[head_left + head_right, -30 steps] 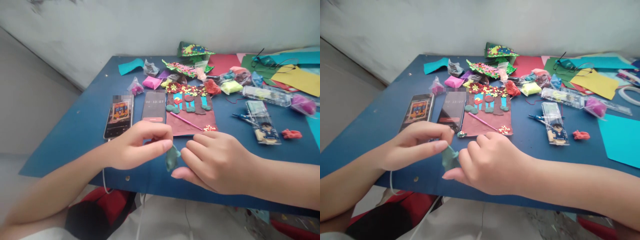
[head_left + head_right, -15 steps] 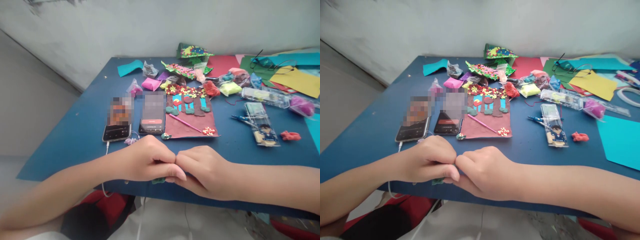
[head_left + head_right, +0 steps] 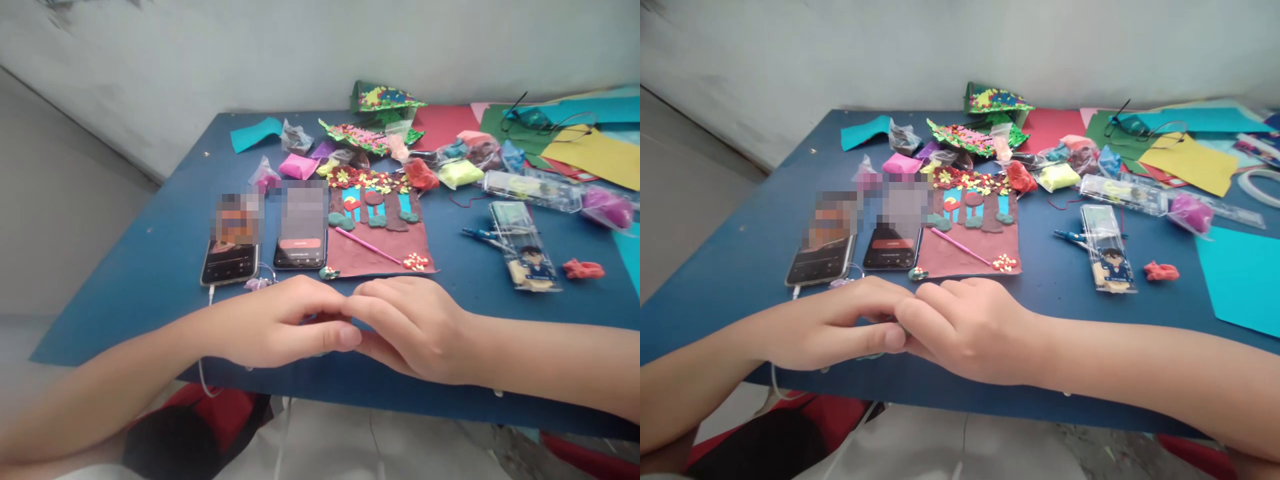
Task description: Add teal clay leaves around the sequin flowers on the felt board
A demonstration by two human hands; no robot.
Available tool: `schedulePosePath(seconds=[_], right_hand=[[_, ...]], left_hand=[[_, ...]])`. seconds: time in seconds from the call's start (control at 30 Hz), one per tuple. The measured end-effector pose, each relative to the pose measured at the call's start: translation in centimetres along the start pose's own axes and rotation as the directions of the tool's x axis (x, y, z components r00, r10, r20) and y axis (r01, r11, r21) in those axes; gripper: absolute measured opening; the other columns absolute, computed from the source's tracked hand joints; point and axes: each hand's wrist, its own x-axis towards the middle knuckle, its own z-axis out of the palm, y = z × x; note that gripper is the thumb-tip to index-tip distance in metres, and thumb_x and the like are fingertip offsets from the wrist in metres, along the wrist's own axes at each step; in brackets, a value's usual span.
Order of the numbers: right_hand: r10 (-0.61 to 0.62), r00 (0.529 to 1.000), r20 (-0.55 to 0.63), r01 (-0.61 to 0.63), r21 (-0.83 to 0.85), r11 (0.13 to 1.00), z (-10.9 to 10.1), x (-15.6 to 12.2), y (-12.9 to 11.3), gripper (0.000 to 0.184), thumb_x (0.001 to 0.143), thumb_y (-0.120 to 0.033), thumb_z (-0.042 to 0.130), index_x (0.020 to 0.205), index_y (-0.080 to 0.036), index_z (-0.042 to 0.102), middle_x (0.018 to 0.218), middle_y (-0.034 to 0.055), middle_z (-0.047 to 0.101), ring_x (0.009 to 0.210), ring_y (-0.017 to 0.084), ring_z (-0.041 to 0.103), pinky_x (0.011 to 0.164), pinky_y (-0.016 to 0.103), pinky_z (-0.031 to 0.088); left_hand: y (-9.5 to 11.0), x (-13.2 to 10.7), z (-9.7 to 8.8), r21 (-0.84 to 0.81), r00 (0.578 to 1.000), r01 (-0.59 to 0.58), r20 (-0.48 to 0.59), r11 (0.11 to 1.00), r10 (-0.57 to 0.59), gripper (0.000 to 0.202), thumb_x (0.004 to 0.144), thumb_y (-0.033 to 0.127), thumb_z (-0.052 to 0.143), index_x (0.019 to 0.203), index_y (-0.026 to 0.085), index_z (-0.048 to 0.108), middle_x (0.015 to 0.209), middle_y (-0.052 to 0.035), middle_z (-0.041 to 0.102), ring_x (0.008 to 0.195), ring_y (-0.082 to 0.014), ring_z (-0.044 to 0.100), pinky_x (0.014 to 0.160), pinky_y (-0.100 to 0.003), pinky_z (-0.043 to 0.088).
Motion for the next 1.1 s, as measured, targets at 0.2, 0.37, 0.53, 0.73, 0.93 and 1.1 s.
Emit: schedulePosePath(seconds=[0.2,0.37,0.53,0.73,0.93,1.1], right_hand=[[-0.006,0.998,-0.058,0.012,0.099,0.995,-0.1,-0.3,0.1,0.015,0.097,-0.011,0.04,0.101,-0.011,0.054,0.075,0.0046,0.065,0.063,0.011,0.058,0.056,0.023,0.045],[-0.008,0.997,-0.071,0.015,0.096,0.995,-1.0,-0.5,0.3,0.018,0.095,-0.009,0.042,0.108,-0.01,0.055,0.083,0.0081,0.069,0.069,0.012,0.061,0.059,0.023,0.048],[0.015,0.999,-0.048,-0.012,0.064,0.998,-1.6,0.0,0.3,0.015,0.091,-0.008,0.046,0.103,-0.015,0.053,0.079,0.0054,0.065,0.065,0.012,0.058,0.057,0.023,0.047],[0.199,0.967,-0.159,-0.161,0.225,0.961,-1.7,0.3,0.3,0.023,0.101,-0.023,0.028,0.084,-0.022,0.042,0.059,-0.0023,0.047,0.049,0.011,0.045,0.045,0.023,0.036],[0.056,0.994,-0.092,-0.047,0.105,0.993,-0.7,-0.2,0.8,0.013,0.099,-0.015,0.042,0.093,-0.015,0.054,0.074,0.0029,0.065,0.064,0.011,0.061,0.058,0.021,0.047],[-0.007,0.994,-0.113,0.023,0.147,0.989,0.0,-0.6,1.0,0.014,0.095,-0.006,0.045,0.103,-0.008,0.055,0.087,0.0094,0.071,0.082,0.015,0.068,0.071,0.024,0.055]], left_hand=[[0.2,-0.1,-0.1,-0.022,0.998,0.047,-0.048,0.999,-0.048,0.042,0.093,0.051,0.044,0.076,0.016,0.06,0.07,-0.001,0.057,0.066,-0.0139,0.052,0.055,-0.021,0.04],[0.3,-0.2,-0.1,-0.085,0.991,-0.029,-0.135,0.996,0.017,0.024,0.093,0.032,0.051,0.077,0.016,0.061,0.071,0.0014,0.057,0.067,-0.012,0.052,0.061,-0.022,0.042],[0.0,-0.2,-0.1,-0.161,0.969,-0.134,-0.226,0.978,0.096,0.023,0.091,0.022,0.052,0.072,0.017,0.063,0.071,0.0012,0.062,0.067,-0.0116,0.057,0.064,-0.021,0.045],[0.3,-0.9,-1.5,-0.118,0.964,-0.196,-0.202,0.973,0.17,0.031,0.089,0.019,0.044,0.058,0.018,0.049,0.057,0.0,0.053,0.055,-0.0121,0.049,0.055,-0.024,0.042],[0.3,-0.7,-0.2,0.331,0.988,-0.151,0.024,0.931,0.152,0.019,0.085,0.017,0.046,0.07,0.018,0.057,0.065,-0.0008,0.058,0.06,-0.0136,0.052,0.055,-0.025,0.04],[-0.6,-0.2,1.3,0.559,0.975,-0.18,-0.005,0.809,0.22,0.018,0.086,0.016,0.045,0.092,0.016,0.062,0.082,-0.0063,0.063,0.074,-0.0197,0.057,0.063,-0.031,0.044]])
